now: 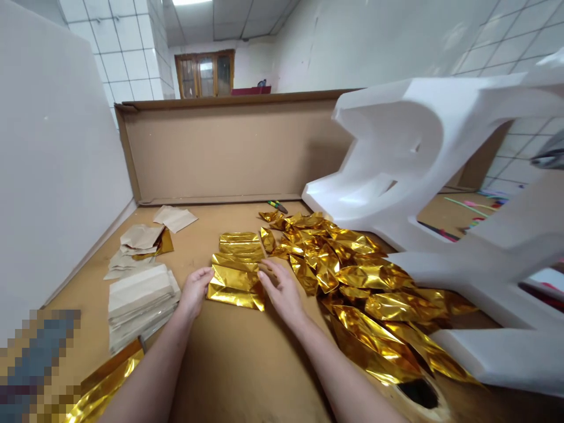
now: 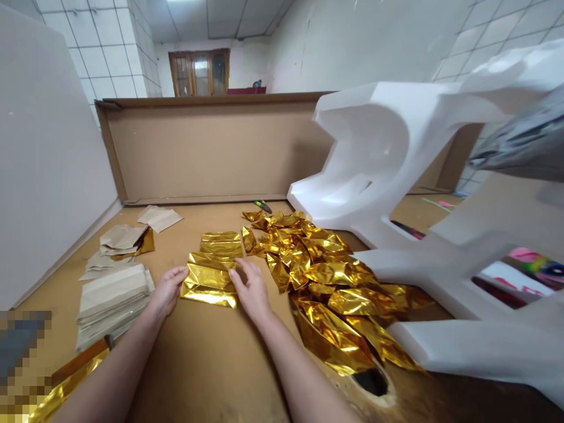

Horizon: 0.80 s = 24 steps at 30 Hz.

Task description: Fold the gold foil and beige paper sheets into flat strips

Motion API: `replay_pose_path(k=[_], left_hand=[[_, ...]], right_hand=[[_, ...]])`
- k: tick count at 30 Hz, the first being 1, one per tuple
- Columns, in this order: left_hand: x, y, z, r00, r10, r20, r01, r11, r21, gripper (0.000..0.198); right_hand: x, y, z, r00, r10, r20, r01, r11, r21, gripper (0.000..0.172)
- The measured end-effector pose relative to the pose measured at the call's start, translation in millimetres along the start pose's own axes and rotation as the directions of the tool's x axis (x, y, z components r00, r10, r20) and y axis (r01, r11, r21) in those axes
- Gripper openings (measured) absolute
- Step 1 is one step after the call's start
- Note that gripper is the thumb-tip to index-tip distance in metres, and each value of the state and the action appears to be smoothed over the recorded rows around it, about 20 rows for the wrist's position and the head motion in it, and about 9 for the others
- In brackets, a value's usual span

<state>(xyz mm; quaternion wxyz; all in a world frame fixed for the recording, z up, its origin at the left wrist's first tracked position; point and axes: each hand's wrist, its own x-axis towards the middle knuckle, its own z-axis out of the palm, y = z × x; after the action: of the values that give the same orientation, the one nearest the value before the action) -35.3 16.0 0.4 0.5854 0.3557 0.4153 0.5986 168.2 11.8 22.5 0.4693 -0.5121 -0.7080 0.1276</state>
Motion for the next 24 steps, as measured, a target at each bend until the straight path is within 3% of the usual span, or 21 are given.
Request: replay_pose_path(k=[2, 5, 10, 13, 19, 22, 24], left_hand=[[-1.6, 2.0, 2.5, 1.000, 0.019, 0.007, -0.019, 1.000, -0.012, 0.038], [-4.3, 5.0, 5.5, 0.999, 0.033, 0.013, -0.033, 0.999, 0.011, 0.040], [-7.5, 5.6, 6.7, 0.995, 0.100, 0.018, -0.101, 0.991, 0.086, 0.040], [-8.3, 4.6, 6.5, 0.994, 0.103, 0.036, -0.106, 0.989, 0.105, 0.039], [-8.8, 2.6, 8.4, 0.980, 0.197, 0.029, -0.199, 0.977, 0.081, 0.049], [-8.5, -1.0, 7.6, 0.952, 0.306, 0.026, -0.305, 0.927, 0.218, 0.053], [-8.5, -3.1, 5.7, 0.926, 0.373, 0.050, -0.364, 0.855, 0.369, 0.042]], right_hand=[[2.3, 11.0, -2.1, 0.990, 0.139, 0.001, -0.139, 0.988, 0.072, 0.040], [3.3, 19.1, -5.0, 0.959, 0.259, 0.114, -0.278, 0.937, 0.210, 0.044], [0.3, 14.4, -7.1, 0.910, 0.278, 0.308, -0.394, 0.813, 0.429, 0.045], [-1.2, 11.4, -7.2, 0.911, 0.250, 0.329, -0.387, 0.795, 0.467, 0.041], [-2.4, 9.5, -9.4, 0.948, 0.233, 0.218, -0.297, 0.890, 0.344, 0.033], [-2.9, 6.8, -9.8, 0.961, 0.189, 0.202, -0.252, 0.900, 0.355, 0.032], [-3.1, 4.3, -10.5, 0.973, 0.146, 0.181, -0.202, 0.915, 0.349, 0.030]])
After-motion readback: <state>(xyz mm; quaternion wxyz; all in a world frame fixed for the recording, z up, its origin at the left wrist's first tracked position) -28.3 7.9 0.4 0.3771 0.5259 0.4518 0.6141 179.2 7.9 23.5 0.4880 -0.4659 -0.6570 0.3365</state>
